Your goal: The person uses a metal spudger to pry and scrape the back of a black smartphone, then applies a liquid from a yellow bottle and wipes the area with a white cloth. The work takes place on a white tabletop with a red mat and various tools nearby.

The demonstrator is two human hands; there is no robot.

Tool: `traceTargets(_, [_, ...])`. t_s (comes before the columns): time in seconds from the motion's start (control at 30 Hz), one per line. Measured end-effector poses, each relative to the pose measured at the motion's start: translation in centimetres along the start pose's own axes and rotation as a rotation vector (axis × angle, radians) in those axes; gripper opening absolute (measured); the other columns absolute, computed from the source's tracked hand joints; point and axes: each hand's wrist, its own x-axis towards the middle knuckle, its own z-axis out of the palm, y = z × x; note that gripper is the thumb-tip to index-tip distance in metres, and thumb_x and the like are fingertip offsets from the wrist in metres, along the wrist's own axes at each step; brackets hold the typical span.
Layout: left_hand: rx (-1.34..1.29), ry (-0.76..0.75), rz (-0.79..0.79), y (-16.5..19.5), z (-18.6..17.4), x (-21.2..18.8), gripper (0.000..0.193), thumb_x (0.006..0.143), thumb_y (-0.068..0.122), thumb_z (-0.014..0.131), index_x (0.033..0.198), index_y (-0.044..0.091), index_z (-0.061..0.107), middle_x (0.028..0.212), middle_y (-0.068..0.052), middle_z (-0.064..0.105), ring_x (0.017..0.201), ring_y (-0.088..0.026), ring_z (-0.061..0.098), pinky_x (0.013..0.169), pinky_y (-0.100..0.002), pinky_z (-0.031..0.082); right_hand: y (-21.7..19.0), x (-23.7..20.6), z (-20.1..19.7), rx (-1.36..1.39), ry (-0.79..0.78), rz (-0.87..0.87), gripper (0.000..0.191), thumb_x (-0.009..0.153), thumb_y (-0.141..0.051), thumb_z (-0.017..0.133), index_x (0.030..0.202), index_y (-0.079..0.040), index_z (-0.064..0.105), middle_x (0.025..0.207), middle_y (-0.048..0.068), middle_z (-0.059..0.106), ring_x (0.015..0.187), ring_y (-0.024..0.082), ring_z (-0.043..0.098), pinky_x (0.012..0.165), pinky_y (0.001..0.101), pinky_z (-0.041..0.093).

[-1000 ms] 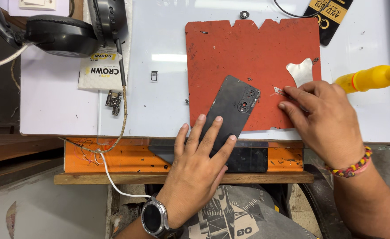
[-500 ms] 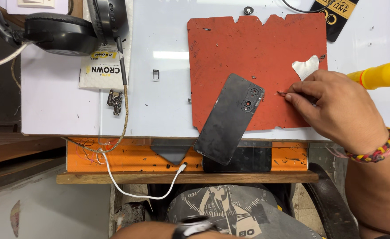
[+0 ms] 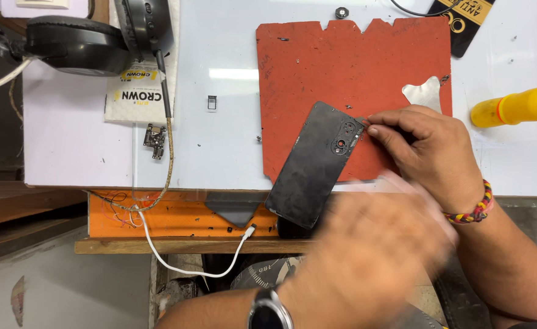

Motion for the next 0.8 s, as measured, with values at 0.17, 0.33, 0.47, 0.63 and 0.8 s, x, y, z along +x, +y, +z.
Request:
traceTargets(0.17, [0.476,0.112,-0.41,-4.4,-0.5,0.1,0.067,0.095,0.039,0.059,0.142,-0.009,0.05,0.15,-0.035,0.041,0.144,-0.046,0.032,0.117,-0.059,0.023,-0.5,0.2,0.2,-0.08,0.011,-0.055,0.016,0.093,-0.012,0.076,0.106,-0.005,0.077,0.091,0.011,0.071,0.078,0.023,0.067,0.069,0.0332,0.052])
traceTargets(0.33, [0.535,0.063,-0.414,-6.4,0.8,-1.0,0.056,0.102,0.034,0.057,0.143,-0.005,0.052,0.155,-0.03,0.042,0.148,-0.044,0.033,0.122,-0.057,0.026,-0.8,0.0,0.5,-0.106,-0.015,-0.078,0.014,0.093,-0.013,0.075,0.104,-0.004,0.078,0.092,0.011,0.071,0.08,0.025,0.068,0.07,0.0337,0.053])
traceTargets(0.47, [0.505,0.074,-0.382,-6.7,0.9,-1.8,0.051,0.104,0.03,0.058,0.143,-0.003,0.053,0.155,-0.029,0.043,0.149,-0.044,0.036,0.122,-0.056,0.029,-1.2,-0.5,0.9,0.017,-0.045,0.151,0.017,0.091,-0.013,0.074,0.105,-0.003,0.076,0.089,0.009,0.073,0.07,0.019,0.068,0.062,0.0309,0.052])
traceTargets(0.63, [0.446,0.156,-0.394,-7.0,0.9,-2.2,0.067,0.099,0.033,0.066,0.151,-0.002,0.041,0.157,-0.033,0.035,0.146,-0.046,0.037,0.12,-0.058,0.03,-0.9,-1.2,1.5,0.401,-0.073,0.446,0.018,0.094,-0.011,0.07,0.108,-0.002,0.076,0.078,0.004,0.072,0.063,0.007,0.06,0.055,0.0236,0.049])
traceTargets(0.8, [0.439,0.281,-0.437,-7.2,0.8,-2.4,0.099,0.09,0.04,0.077,0.159,0.001,0.017,0.157,-0.029,0.033,0.138,-0.044,0.044,0.111,-0.059,0.034,-0.7,-2.3,2.4,0.666,-0.07,0.392,0.017,0.097,-0.008,0.069,0.11,0.001,0.074,0.081,0.001,0.068,0.065,0.004,0.058,0.058,0.019,0.049])
